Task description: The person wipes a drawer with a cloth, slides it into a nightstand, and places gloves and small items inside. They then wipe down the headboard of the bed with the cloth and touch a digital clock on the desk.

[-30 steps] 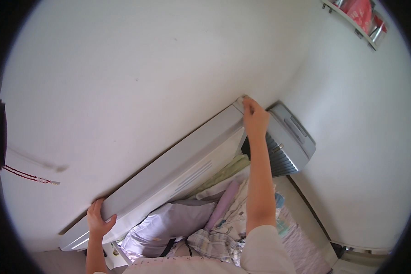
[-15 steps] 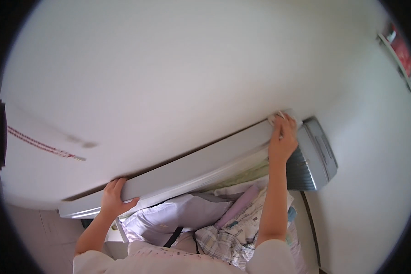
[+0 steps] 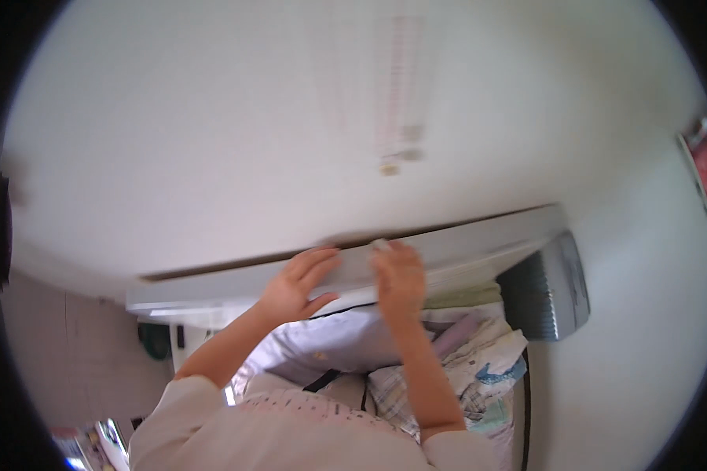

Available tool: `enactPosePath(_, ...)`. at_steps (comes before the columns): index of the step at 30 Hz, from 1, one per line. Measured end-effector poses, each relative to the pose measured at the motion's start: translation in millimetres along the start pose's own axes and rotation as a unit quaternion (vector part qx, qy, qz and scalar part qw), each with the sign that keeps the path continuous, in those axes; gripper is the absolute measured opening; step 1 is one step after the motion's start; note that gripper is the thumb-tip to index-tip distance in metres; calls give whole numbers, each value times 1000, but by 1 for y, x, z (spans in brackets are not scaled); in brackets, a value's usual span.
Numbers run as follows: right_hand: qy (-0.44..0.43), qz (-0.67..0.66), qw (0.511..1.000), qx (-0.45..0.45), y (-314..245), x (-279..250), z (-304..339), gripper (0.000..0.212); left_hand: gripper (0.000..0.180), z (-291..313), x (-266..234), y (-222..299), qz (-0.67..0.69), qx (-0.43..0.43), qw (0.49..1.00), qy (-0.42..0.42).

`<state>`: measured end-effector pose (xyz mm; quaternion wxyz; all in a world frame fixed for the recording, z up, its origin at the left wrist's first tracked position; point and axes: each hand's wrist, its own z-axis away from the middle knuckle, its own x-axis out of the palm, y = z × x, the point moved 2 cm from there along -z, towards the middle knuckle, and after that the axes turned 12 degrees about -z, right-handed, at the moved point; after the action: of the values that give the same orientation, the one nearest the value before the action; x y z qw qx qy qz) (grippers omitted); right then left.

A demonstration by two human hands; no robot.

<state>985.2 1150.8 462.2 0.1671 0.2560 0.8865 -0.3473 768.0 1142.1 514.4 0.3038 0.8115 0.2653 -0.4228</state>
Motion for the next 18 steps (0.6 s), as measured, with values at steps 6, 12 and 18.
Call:
enactPosePath(6,3,43,999,5,-97,83,4,17,42,139,-49,-16,-29,-69,992,105)
enactPosePath(12,-3,-111,991,-70,-225,250,16,17,45,288,-137,-79,-205,-209,953,81)
enactPosePath(18,-104,-156,971,-146,-323,344,19,14,42,392,-179,-161,-202,-501,797,270)
